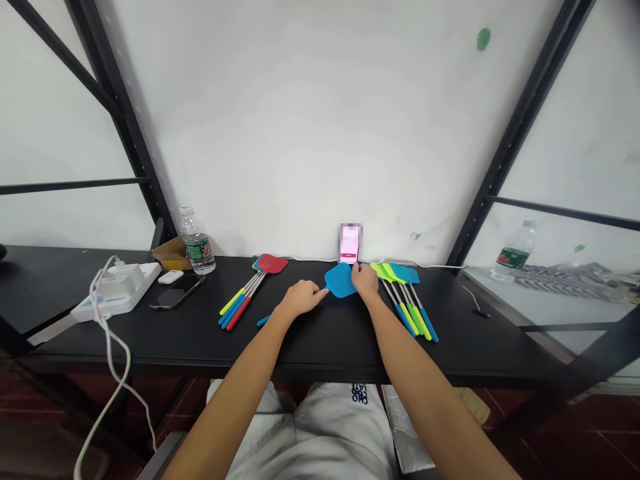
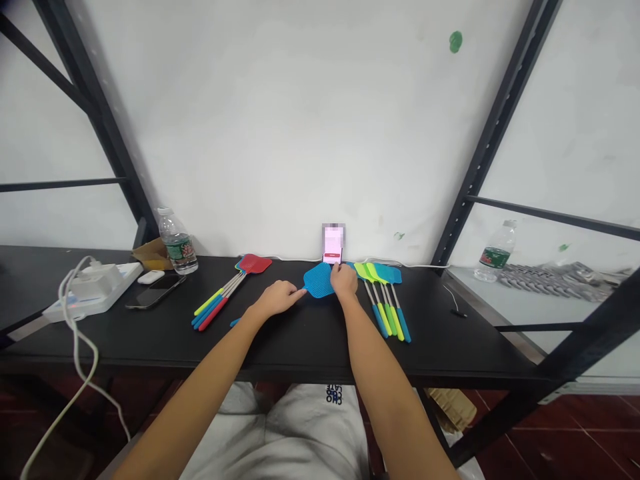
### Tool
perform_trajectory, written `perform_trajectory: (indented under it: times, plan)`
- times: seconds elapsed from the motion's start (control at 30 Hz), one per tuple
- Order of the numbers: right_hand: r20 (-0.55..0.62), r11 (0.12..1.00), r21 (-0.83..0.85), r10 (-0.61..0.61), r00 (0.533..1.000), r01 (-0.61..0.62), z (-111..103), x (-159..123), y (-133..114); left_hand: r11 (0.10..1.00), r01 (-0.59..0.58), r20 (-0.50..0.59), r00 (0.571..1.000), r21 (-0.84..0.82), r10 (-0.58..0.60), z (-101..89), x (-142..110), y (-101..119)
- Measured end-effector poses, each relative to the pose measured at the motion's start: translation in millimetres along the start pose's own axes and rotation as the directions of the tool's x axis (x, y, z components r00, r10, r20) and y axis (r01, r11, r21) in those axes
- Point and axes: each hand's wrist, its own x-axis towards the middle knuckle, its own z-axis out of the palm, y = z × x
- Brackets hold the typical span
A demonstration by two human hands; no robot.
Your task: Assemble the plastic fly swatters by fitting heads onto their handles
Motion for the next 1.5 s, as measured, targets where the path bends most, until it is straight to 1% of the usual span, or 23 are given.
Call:
perform_trajectory:
  times: [0.27,0.4,0.67,1.0,1.17,1.4,1.5]
  plan:
    - [0.003,1.000,0.011,0.007,1.000,-0.007,-1.8,0.1,-1.0,1.000,0.022,0.005,1.000,-0.007,-0.022,-2.1,-1.2,2.1]
    - [-0.011,1.000,0.014,-0.005,1.000,0.005,-2.6,0.2,-1.2,1.000,0.012,0.003,1.000,-0.008,-0.012,-1.2,-0.3,1.3]
    - [0.008,1.000,0.011,0.019,1.000,-0.019,0.4,-0.1,1.4,1.000,0.003,0.004,1.000,0.008,-0.004,1.3,0.9,-0.5]
    - [0.004,1.000,0.012,0.028,1.000,-0.028,3.2,1.0,2.6,1.000,0.001,0.005,1.000,0.017,-0.001,1.3,0.7,-0.5]
    - [0.010,0.999,0.019,0.046,0.999,-0.046,1.1,1.5,1.6,1.000,-0.003,-0.002,1.000,0.016,0.003,2.6,1.3,-1.6]
    - [-0.001,1.000,0.016,0.019,1.000,-0.019,-2.6,0.7,-1.1,1.000,0.000,0.004,1.000,0.008,0.000,2.4,1.5,-1.1]
    - [-0.001,0.999,0.012,0.039,0.999,-0.039,-3.8,1.9,2.0,1.000,0.005,0.006,1.000,0.002,-0.005,1.2,1.0,-1.0]
